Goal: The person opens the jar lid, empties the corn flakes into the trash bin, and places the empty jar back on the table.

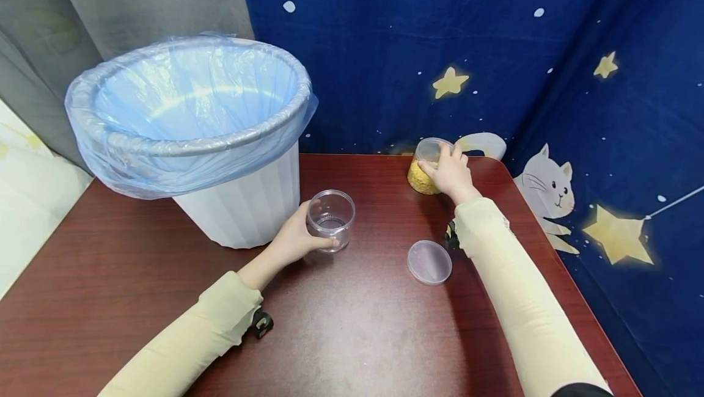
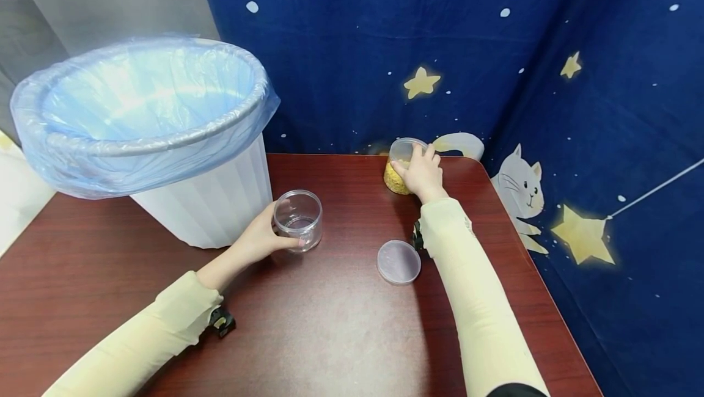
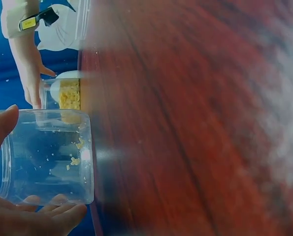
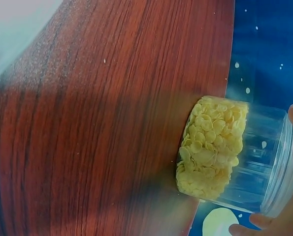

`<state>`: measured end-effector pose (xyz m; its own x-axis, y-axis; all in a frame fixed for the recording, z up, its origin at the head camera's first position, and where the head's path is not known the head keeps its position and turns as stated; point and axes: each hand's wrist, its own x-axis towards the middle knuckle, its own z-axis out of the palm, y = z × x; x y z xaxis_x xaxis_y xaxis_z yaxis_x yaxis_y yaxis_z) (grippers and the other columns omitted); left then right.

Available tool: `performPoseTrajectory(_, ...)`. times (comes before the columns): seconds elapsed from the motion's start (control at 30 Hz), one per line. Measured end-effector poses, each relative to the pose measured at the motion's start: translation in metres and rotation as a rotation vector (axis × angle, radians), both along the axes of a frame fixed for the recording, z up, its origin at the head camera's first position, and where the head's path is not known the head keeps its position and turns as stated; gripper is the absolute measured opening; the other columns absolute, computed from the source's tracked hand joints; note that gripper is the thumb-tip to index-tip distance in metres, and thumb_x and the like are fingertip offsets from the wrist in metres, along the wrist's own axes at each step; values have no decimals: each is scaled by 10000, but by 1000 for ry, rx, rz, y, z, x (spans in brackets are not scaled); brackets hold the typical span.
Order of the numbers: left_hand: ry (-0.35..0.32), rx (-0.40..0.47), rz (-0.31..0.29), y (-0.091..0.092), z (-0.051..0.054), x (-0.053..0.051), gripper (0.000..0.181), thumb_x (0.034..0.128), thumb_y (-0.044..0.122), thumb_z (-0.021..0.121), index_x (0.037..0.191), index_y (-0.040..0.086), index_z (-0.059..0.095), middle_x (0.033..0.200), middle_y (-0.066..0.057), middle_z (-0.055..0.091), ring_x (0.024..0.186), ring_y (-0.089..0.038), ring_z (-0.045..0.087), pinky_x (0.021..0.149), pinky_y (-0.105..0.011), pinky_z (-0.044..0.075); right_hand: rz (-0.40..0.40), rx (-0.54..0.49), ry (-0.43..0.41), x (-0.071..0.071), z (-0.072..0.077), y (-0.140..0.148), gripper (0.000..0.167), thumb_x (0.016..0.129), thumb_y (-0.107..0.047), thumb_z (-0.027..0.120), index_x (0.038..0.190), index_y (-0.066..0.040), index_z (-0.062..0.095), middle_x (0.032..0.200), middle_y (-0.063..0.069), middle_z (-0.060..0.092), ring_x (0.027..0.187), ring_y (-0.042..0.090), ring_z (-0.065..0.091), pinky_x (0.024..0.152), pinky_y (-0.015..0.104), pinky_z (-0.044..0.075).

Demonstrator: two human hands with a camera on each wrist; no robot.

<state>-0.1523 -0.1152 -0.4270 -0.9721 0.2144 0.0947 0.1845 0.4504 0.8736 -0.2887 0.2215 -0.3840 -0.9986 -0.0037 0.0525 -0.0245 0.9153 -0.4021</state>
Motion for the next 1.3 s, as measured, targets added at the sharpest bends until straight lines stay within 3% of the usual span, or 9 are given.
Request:
performPoseTrajectory(0.6, -14, 135, -60, -2, -5, -2, 956, 674, 108, 867, 1437, 5, 300, 1362, -195, 456, 1235, -329, 451, 1005, -489, 366, -13, -43, 10, 1, 1, -1, 802, 910, -492, 554, 1472, -16, 237, 1510, 299, 73, 1314, 500, 184, 991, 638, 293)
performPoseTrajectory(0.87, -69, 197, -89, -6, -4, -4, 974, 688, 72, 852, 1448, 12, 246, 1396, -243, 401, 1250, -369, 438, 996, -505, 371, -11, -63, 26, 0, 3, -2, 810, 895, -481, 587, 1475, -38, 236, 1472, 289, 162, 1282, 478, 234, 976, 624, 319)
performPoseTrajectory(1.1, -131, 158, -59, -10, 6, -2, 1032, 700, 102, 846, 1478, 26, 174, 1432, -279, 347, 1299, -407, 366, 1032, -526, 330, -16, -93, 34, -1, 2, 1, 823, 879, -479, 614, 1478, -55, 241, 1439, 288, 212, 1256, 463, 266, 963, 625, 330)
performPoseTrajectory(1.3, -99, 114, -68, -12, 14, 1, 1060, 697, 117, 853, 1488, 23, 154, 1441, -285, 331, 1314, -413, 347, 1047, -526, 311, -14, -106, 37, -2, 1, 3, 825, 874, -481, 625, 1476, -62, 248, 1454, 289, 193, 1262, 466, 258, 963, 621, 337)
